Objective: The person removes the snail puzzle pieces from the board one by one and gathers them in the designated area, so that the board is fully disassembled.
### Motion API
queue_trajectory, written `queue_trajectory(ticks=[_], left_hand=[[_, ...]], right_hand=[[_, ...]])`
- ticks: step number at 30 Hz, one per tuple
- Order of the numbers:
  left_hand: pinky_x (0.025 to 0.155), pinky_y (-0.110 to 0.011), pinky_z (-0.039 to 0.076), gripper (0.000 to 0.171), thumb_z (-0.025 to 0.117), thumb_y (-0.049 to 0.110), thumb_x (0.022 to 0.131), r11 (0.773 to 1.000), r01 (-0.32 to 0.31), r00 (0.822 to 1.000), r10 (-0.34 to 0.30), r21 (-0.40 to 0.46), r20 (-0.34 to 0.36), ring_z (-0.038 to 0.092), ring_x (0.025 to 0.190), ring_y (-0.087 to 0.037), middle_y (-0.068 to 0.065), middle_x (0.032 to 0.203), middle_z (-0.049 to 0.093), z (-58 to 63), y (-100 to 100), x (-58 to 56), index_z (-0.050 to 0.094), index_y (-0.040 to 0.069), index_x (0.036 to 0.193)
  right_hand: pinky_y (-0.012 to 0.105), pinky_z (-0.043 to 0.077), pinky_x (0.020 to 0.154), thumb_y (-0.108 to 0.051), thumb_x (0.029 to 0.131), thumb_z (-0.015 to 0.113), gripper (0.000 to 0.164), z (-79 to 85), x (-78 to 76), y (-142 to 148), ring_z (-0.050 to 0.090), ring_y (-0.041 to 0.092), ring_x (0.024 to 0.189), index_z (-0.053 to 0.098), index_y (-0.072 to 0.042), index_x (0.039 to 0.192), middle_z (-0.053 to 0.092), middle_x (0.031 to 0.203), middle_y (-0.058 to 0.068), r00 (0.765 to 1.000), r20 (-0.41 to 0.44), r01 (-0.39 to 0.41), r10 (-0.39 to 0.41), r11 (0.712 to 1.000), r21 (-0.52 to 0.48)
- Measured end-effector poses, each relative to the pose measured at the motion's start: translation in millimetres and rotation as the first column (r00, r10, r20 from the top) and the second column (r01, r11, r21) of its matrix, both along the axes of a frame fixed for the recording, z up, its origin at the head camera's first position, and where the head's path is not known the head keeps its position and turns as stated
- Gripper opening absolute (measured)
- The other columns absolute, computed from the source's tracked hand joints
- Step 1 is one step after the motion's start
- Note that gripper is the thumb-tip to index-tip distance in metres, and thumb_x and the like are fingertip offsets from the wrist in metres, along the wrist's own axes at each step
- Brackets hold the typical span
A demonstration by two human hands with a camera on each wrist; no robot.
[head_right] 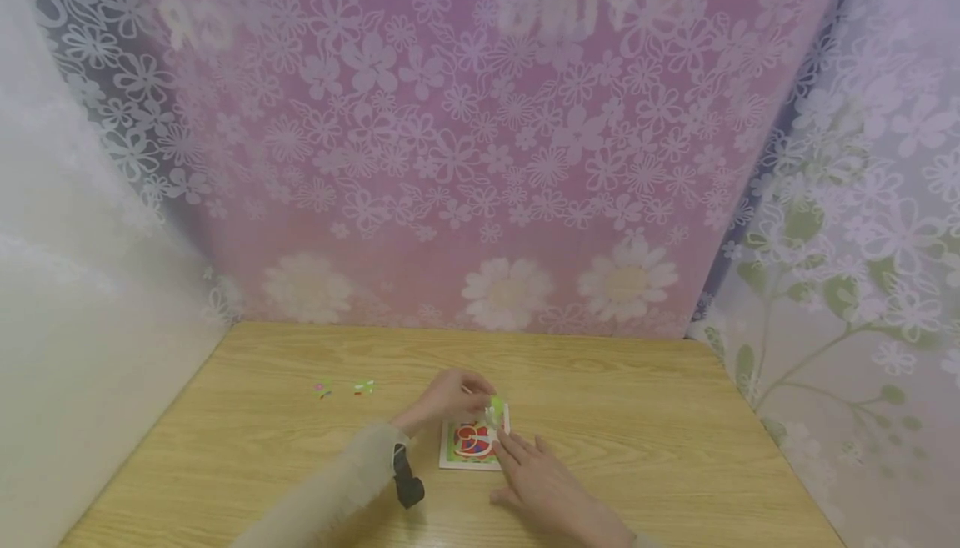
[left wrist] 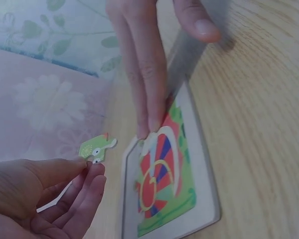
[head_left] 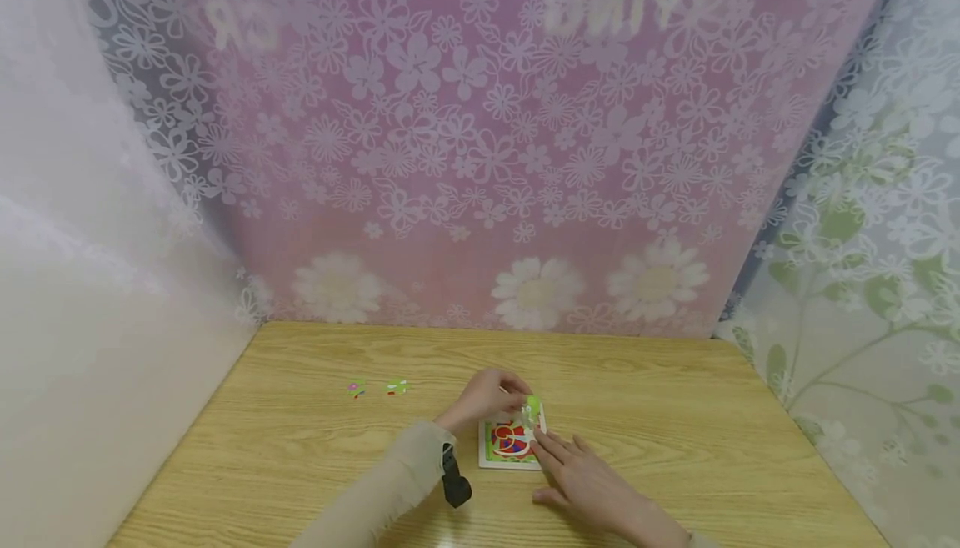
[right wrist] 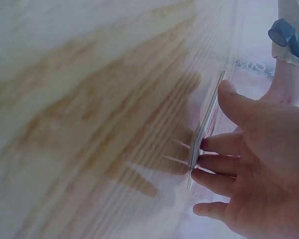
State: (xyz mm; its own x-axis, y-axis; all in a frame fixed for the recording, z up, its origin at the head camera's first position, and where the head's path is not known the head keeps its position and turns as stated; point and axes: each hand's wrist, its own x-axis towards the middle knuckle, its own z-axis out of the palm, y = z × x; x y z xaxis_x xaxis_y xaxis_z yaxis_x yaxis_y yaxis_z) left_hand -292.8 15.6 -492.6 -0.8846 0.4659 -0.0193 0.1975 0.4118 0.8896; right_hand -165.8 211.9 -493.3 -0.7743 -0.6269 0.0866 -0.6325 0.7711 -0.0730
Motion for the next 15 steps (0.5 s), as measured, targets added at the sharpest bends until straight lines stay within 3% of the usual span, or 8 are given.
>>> queue_trajectory(ticks=[8, 15], left_hand=[[0.079, -0.040, 0.061, 0.013, 0.070, 0.012, 0.097, 0.997, 0.003, 1.000, -0.003, 0.075, -0.003, 0.073, 0.081, -0.020, -0.004, 0.091, 0.072, 8.4, -16.1, -3.9, 0.077, 0.006, 0.106], [0.079, -0.038, 0.062, 0.015, 0.069, 0.010, 0.097, 0.996, -0.026, 0.999, 0.028, 0.084, -0.020, 0.074, 0.087, -0.028, -0.007, 0.094, 0.072, 14.3, -35.1, -5.9, 0.076, 0.004, 0.109]], right_hand=[[0.064, 0.041, 0.106, -0.049, 0.101, 0.055, 0.069, -2.2, -1.9, 1.3, 0.052, 0.038, 0.134, 0.053, 0.004, 0.144, 0.049, 0.151, 0.021, 1.000, 0.012, 0.004, -0.004, 1.000, 0.000], [0.064, 0.040, 0.107, -0.050, 0.102, 0.054, 0.070, -1.8, -2.2, 0.4, 0.051, 0.038, 0.135, 0.052, 0.005, 0.144, 0.048, 0.151, 0.021, 1.000, 0.031, 0.004, -0.004, 1.000, -0.010]])
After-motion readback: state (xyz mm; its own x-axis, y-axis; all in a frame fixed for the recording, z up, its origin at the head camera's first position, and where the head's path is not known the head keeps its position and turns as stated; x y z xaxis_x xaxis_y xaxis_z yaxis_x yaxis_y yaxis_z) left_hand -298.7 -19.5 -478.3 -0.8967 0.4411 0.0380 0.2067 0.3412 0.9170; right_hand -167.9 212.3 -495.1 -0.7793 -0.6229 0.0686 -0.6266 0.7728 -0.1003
